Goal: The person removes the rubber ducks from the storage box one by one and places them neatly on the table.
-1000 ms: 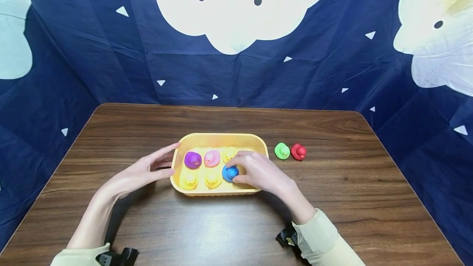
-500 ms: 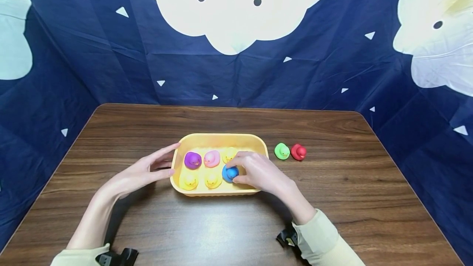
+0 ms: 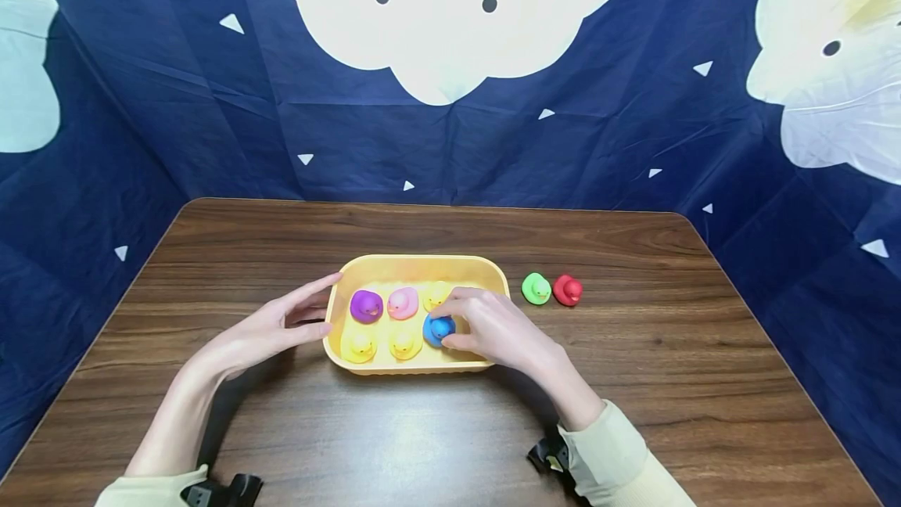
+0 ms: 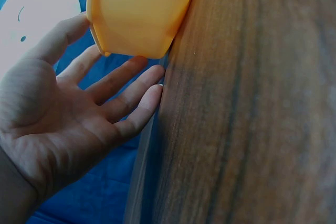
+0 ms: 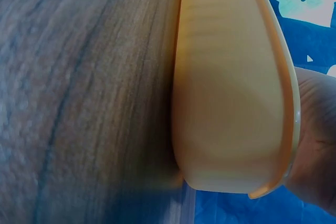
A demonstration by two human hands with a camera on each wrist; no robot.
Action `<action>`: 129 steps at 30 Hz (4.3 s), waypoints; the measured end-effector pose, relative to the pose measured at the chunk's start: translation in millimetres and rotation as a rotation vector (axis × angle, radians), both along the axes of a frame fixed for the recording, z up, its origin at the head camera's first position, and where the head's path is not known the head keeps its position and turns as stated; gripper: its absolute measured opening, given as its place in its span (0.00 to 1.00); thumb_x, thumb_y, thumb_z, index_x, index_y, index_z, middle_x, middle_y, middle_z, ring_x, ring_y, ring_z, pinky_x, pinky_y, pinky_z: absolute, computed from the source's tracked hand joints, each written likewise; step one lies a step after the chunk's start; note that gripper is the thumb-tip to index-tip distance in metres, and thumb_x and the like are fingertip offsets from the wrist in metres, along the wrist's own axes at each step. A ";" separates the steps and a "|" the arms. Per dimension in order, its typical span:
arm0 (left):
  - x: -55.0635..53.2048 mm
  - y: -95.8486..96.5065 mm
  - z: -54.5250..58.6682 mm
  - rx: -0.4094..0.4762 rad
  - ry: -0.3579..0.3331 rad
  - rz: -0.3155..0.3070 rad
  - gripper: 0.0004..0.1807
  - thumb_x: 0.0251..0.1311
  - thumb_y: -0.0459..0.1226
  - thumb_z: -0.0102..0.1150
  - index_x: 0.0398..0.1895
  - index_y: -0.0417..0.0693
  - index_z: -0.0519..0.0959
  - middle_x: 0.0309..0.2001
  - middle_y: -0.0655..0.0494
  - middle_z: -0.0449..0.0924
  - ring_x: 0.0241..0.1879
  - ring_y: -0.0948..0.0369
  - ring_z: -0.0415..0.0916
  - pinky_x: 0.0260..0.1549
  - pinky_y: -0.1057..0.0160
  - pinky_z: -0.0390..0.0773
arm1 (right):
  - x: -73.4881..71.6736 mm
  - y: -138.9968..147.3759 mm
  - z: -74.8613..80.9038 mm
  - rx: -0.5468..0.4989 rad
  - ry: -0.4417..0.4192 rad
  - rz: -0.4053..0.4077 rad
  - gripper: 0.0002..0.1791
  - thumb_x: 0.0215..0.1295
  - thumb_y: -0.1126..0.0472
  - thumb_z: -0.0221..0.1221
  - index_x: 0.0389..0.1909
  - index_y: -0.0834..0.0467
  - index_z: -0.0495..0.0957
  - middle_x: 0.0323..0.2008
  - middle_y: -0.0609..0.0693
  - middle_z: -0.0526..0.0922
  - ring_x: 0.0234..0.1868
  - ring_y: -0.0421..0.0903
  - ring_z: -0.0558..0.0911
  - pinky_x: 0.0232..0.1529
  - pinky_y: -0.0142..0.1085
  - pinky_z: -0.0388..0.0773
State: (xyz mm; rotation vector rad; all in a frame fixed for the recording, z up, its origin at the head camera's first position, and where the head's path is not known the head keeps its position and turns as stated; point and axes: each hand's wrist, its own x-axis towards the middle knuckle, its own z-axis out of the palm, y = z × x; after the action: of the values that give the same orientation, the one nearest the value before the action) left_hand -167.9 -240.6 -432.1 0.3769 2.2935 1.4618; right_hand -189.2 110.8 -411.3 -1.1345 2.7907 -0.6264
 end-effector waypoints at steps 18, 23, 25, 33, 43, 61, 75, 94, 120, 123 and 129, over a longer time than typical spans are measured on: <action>0.4 -0.8 0.0 0.002 -0.003 -0.003 0.41 0.72 0.43 0.61 0.83 0.59 0.53 0.79 0.41 0.59 0.74 0.38 0.65 0.55 0.76 0.72 | 5.1 4.1 9.3 -0.042 0.035 -0.004 0.18 0.61 0.54 0.73 0.52 0.49 0.87 0.44 0.42 0.86 0.45 0.41 0.84 0.44 0.33 0.81; 0.5 -0.6 0.2 0.004 -0.003 -0.002 0.41 0.72 0.43 0.61 0.83 0.59 0.53 0.80 0.41 0.59 0.75 0.38 0.64 0.55 0.76 0.72 | 7.1 6.5 12.5 -0.051 0.066 -0.011 0.16 0.62 0.53 0.72 0.51 0.48 0.88 0.42 0.41 0.86 0.43 0.40 0.84 0.40 0.31 0.80; 0.6 -0.5 0.3 0.004 -0.005 -0.001 0.41 0.71 0.43 0.62 0.83 0.59 0.53 0.80 0.41 0.58 0.75 0.38 0.64 0.55 0.76 0.72 | 7.9 7.3 14.0 -0.056 0.076 -0.013 0.14 0.63 0.54 0.72 0.49 0.48 0.88 0.41 0.41 0.85 0.42 0.41 0.84 0.39 0.31 0.79; 0.8 -0.3 -0.2 0.002 -0.009 0.002 0.41 0.71 0.43 0.62 0.83 0.59 0.53 0.80 0.41 0.58 0.75 0.38 0.64 0.55 0.76 0.72 | 8.9 11.2 18.6 -0.086 0.081 -0.022 0.11 0.63 0.56 0.71 0.46 0.50 0.87 0.41 0.41 0.84 0.42 0.42 0.84 0.42 0.31 0.80; 0.6 0.4 1.5 -0.008 -0.007 0.005 0.42 0.71 0.44 0.62 0.83 0.58 0.53 0.80 0.41 0.58 0.75 0.38 0.64 0.55 0.77 0.71 | 9.8 17.0 20.0 -0.125 0.122 -0.042 0.15 0.62 0.56 0.73 0.49 0.51 0.88 0.42 0.42 0.86 0.43 0.43 0.85 0.44 0.32 0.82; 1.5 -0.6 1.9 -0.004 0.001 -0.002 0.41 0.71 0.43 0.62 0.83 0.59 0.53 0.79 0.41 0.59 0.75 0.38 0.64 0.55 0.76 0.72 | 15.2 27.5 25.0 -0.214 0.105 -0.106 0.20 0.60 0.54 0.74 0.53 0.49 0.87 0.45 0.41 0.86 0.44 0.40 0.85 0.44 0.35 0.83; 0.9 -0.2 0.7 -0.004 0.013 -0.004 0.41 0.72 0.43 0.62 0.83 0.58 0.53 0.79 0.41 0.60 0.75 0.38 0.64 0.55 0.77 0.72 | 15.2 36.0 23.2 -0.248 0.156 -0.141 0.18 0.61 0.54 0.73 0.53 0.49 0.88 0.44 0.41 0.87 0.43 0.35 0.85 0.45 0.33 0.82; 0.5 -0.6 -0.9 0.035 0.006 -0.012 0.41 0.72 0.41 0.61 0.83 0.57 0.53 0.79 0.40 0.59 0.75 0.37 0.63 0.55 0.76 0.73 | 18.7 59.4 28.6 -0.302 0.177 -0.208 0.20 0.61 0.55 0.74 0.55 0.52 0.87 0.45 0.42 0.86 0.44 0.40 0.87 0.44 0.38 0.84; 0.6 -0.5 -0.9 0.037 0.015 -0.017 0.40 0.72 0.41 0.61 0.83 0.58 0.53 0.80 0.41 0.59 0.75 0.37 0.63 0.56 0.76 0.72 | 16.7 103.9 33.5 -0.299 0.238 -0.354 0.22 0.56 0.60 0.76 0.54 0.50 0.87 0.44 0.42 0.87 0.42 0.36 0.81 0.44 0.24 0.76; 0.2 -0.5 -0.9 0.038 0.012 -0.017 0.40 0.72 0.41 0.61 0.83 0.57 0.53 0.80 0.41 0.58 0.75 0.37 0.62 0.56 0.77 0.72 | 15.8 108.8 32.8 -0.296 0.254 -0.362 0.22 0.56 0.60 0.77 0.54 0.50 0.87 0.44 0.42 0.88 0.41 0.36 0.81 0.44 0.24 0.75; 0.0 0.7 -0.2 0.027 0.005 -0.014 0.41 0.72 0.42 0.61 0.83 0.56 0.53 0.80 0.41 0.57 0.76 0.37 0.62 0.56 0.77 0.71 | 14.9 118.2 32.9 -0.298 0.283 -0.380 0.22 0.55 0.62 0.77 0.53 0.54 0.87 0.43 0.44 0.88 0.43 0.38 0.83 0.49 0.21 0.73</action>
State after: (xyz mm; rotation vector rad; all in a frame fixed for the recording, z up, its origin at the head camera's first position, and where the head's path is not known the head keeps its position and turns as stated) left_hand -167.9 -239.9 -432.3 0.4041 2.2730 1.4874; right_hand -174.3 229.0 -378.3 -0.7791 3.2782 -1.0159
